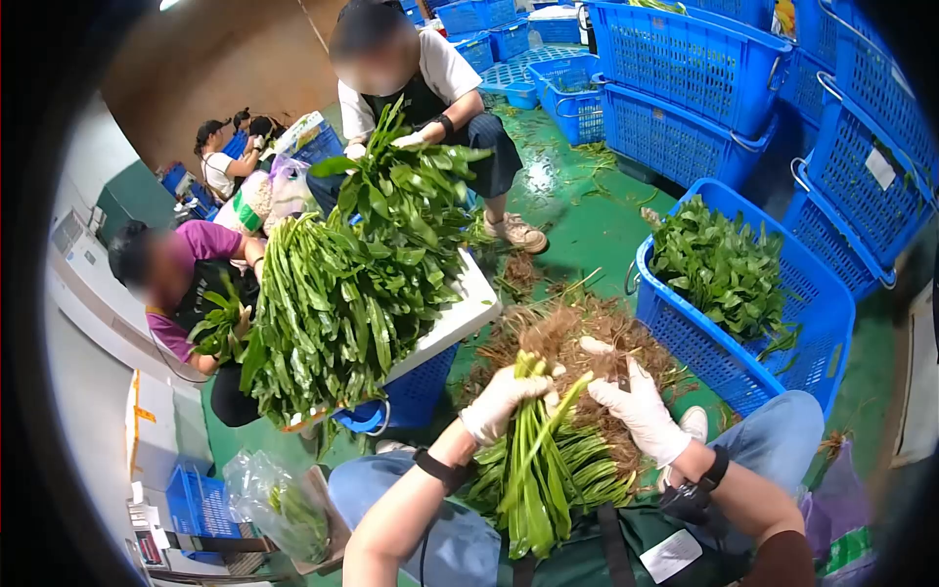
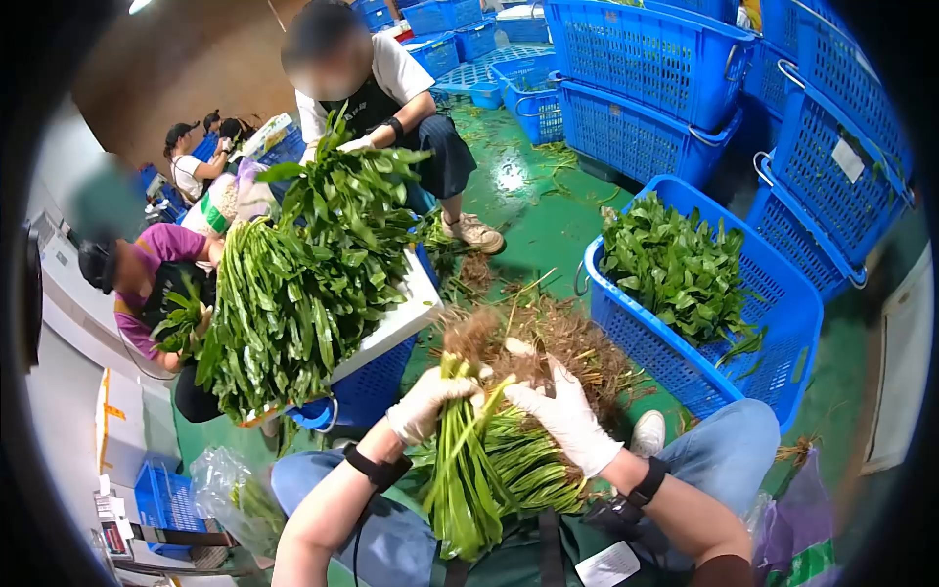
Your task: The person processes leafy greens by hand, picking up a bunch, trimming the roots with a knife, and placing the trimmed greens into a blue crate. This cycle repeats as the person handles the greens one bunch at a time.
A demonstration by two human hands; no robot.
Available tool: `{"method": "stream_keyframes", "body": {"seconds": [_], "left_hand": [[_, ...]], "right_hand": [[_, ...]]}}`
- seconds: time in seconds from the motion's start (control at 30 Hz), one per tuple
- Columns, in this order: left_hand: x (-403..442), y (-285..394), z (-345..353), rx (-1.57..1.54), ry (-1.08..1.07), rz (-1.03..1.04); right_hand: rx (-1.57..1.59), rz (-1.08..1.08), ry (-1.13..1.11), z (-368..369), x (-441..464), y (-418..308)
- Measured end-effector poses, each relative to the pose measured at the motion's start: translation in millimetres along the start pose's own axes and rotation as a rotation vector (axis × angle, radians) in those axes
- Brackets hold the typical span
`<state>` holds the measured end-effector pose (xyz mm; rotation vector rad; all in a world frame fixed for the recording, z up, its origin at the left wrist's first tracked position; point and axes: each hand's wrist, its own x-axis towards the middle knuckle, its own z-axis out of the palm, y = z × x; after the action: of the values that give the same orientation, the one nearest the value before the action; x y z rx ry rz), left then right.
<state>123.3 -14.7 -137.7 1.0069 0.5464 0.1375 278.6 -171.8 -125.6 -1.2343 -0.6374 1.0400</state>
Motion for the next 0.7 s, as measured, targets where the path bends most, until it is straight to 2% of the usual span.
{"method": "stream_keyframes", "body": {"seconds": [0.03,0.1,0.17,0.27,0.3,0.37,0.43,0.47,0.5,0.57,0.6,0.7], "left_hand": [[5,-9,1,-0.044,-0.023,-0.029],[8,-17,6,-0.038,0.014,-0.076],[11,-19,-2,-0.146,-0.063,-0.196],[11,-14,3,-0.235,-0.146,-0.195],[12,-16,4,-0.226,-0.137,-0.179],[13,-15,1,-0.021,-0.075,-0.13],[14,-11,-1,-0.016,-0.071,-0.131],[15,-10,-3,0.007,-0.073,-0.138],[17,-13,-6,0.002,-0.068,-0.135],[22,-23,-16,-0.149,-0.016,-0.121],[20,-20,-15,-0.158,0.056,-0.133],[16,-11,-12,-0.229,0.081,-0.085]], "right_hand": [[-0.004,-0.058,0.01,6,6,0],[0.036,-0.025,0.047,7,15,10],[0.025,0.078,0.1,8,23,17],[-0.011,0.091,0.159,10,33,38],[0.01,0.063,0.206,13,36,40],[-0.035,0.158,0.177,12,38,38],[-0.064,0.022,0.129,13,45,41],[-0.164,0.031,0.201,13,44,39],[-0.279,0.047,0.158,19,40,12],[-0.382,-0.179,0.13,-6,49,28],[-0.397,-0.131,0.088,-10,45,19],[-0.321,0.094,-0.018,-21,43,22]]}}
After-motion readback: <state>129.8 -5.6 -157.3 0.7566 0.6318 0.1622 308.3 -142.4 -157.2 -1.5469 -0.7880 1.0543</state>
